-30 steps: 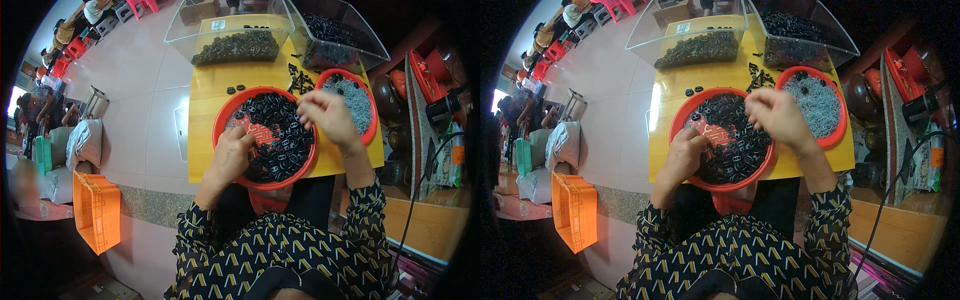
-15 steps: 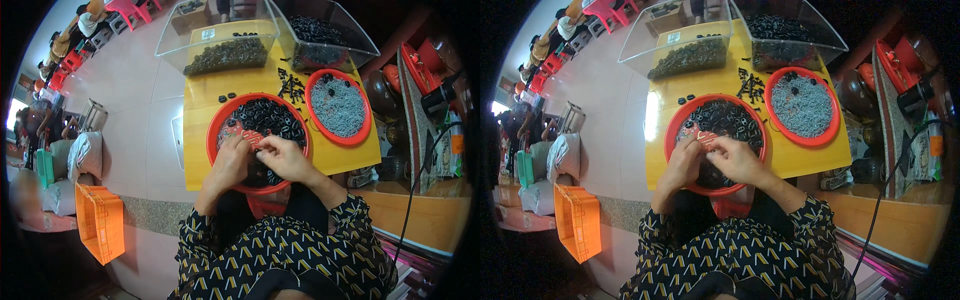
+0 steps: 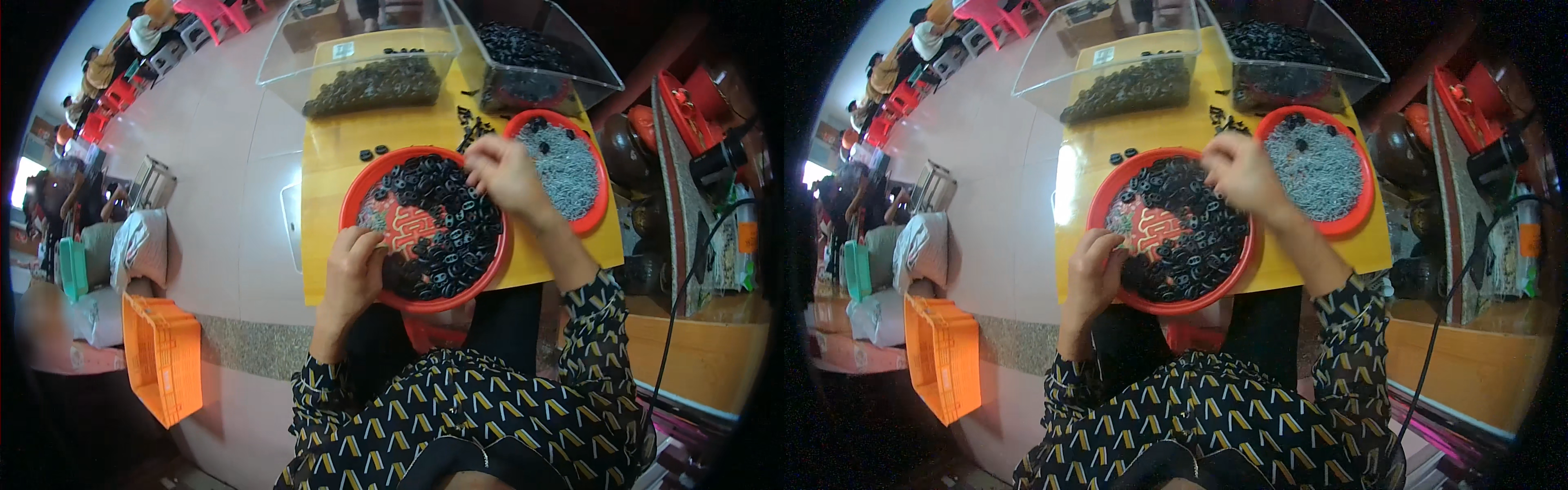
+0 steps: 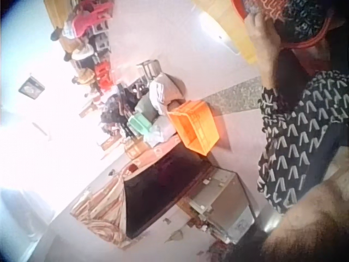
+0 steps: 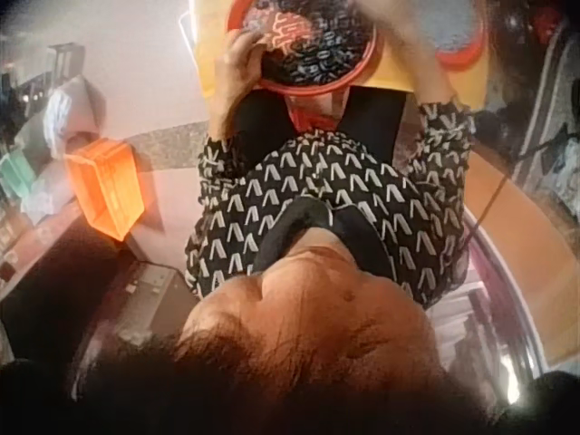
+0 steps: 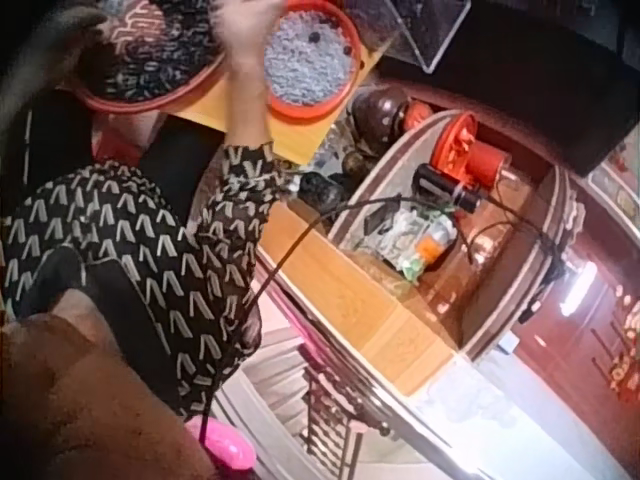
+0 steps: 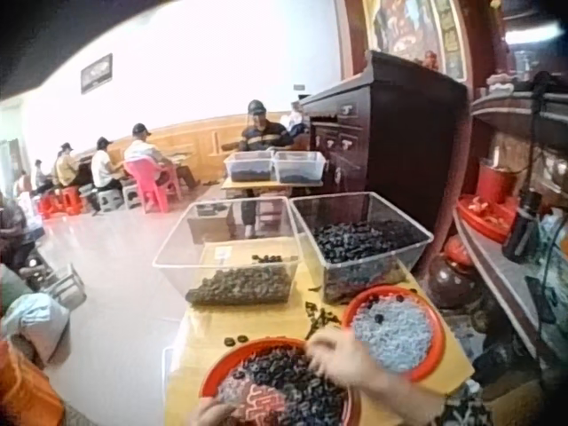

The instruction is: The person sits at a table and repeatedly picks up small black plastic buckle halves and metal pins from a red tray. They insert the pins into the buckle halves by hand and place the assembled units into a clear plastic container.

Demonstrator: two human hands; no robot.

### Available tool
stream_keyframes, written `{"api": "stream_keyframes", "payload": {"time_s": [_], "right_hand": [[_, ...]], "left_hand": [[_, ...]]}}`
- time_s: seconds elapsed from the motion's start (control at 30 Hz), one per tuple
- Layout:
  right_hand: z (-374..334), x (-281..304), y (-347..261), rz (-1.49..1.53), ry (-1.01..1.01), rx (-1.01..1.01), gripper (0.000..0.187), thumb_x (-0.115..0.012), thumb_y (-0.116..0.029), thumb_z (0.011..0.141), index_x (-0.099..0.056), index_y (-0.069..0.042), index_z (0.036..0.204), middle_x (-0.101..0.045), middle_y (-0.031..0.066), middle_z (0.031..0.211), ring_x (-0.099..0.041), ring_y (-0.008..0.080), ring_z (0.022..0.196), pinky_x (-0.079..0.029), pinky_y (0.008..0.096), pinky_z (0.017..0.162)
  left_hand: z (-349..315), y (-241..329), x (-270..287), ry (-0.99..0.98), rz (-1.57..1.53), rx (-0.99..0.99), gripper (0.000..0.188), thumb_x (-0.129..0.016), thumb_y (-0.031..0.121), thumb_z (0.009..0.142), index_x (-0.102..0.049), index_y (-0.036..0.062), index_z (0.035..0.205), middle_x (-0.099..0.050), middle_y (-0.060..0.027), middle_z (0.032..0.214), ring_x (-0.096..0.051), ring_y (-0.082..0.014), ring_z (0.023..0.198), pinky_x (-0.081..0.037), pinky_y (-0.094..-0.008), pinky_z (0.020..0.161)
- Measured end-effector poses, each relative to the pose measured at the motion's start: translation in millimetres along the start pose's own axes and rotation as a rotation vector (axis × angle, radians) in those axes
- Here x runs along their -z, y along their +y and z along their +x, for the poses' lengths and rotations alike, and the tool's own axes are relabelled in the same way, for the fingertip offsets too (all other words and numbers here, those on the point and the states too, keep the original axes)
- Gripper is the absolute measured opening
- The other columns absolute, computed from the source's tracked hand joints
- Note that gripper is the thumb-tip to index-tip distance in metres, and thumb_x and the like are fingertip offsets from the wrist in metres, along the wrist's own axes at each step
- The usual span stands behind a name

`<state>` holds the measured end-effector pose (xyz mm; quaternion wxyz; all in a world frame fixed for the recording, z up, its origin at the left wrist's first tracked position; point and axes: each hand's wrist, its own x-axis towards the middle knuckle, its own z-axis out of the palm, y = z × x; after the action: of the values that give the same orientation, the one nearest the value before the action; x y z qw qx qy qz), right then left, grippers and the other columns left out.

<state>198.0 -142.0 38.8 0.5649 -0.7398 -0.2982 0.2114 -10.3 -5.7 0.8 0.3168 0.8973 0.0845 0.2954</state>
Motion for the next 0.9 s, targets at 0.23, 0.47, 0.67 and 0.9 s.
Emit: {"api": "stream_keyframes", "payload": {"time_s": [0.23, 0.47, 0.67, 0.9], "right_hand": [[70.1, 35.7, 39.7, -0.361, 0.234, 0.184, 0.016, -0.052, -0.006, 0.075, -0.059, 0.003, 0.085, -0.062, 0.0138, 0.076, -0.06, 0.0225, 0.071, -0.046, 0.0331, 0.065], [-3.8, -2.3, 10.0, -0.643, -0.072, 0.538, 0.011, -0.053, -0.007, 0.07, -0.06, -0.001, 0.077, -0.057, 0.0155, 0.079, -0.053, 0.0304, 0.078, -0.042, 0.0383, 0.073], [-43.4, -43.2, 8.8, -0.764, -0.338, 0.607, 0.01, -0.059, -0.002, 0.065, -0.059, -0.004, 0.075, -0.053, 0.0086, 0.076, -0.049, 0.0258, 0.076, -0.041, 0.0349, 0.069], [-44.0, -58.8, 10.0, -0.892, -0.397, 0.577, 0.014, -0.052, -0.004, 0.067, -0.058, -0.004, 0.079, -0.052, 0.0093, 0.079, -0.049, 0.0256, 0.079, -0.04, 0.0363, 0.069]], "left_hand": [[16.1, 0.7, -6.4, -0.202, 0.163, -0.158, 0.01, -0.059, 0.001, 0.064, -0.057, 0.0043, 0.073, -0.052, -0.0098, 0.073, -0.049, -0.028, 0.072, -0.041, -0.0351, 0.064], [17.5, -0.2, -11.8, -0.289, 0.072, -0.093, 0.009, -0.058, -0.001, 0.066, -0.057, 0.0026, 0.074, -0.051, -0.011, 0.073, -0.049, -0.0302, 0.073, -0.041, -0.0366, 0.065], [14.1, -13.2, 4.8, -0.04, 0.15, -0.021, 0.012, -0.056, -0.004, 0.064, -0.057, 0.0016, 0.075, -0.051, -0.0124, 0.072, -0.049, -0.0311, 0.071, -0.041, -0.0376, 0.063], [7.6, -3.3, 0.9, -0.113, 0.131, -0.031, 0.009, -0.056, -0.003, 0.062, -0.058, 0.0025, 0.068, -0.051, -0.012, 0.068, -0.049, -0.0299, 0.067, -0.041, -0.0374, 0.061]]}}
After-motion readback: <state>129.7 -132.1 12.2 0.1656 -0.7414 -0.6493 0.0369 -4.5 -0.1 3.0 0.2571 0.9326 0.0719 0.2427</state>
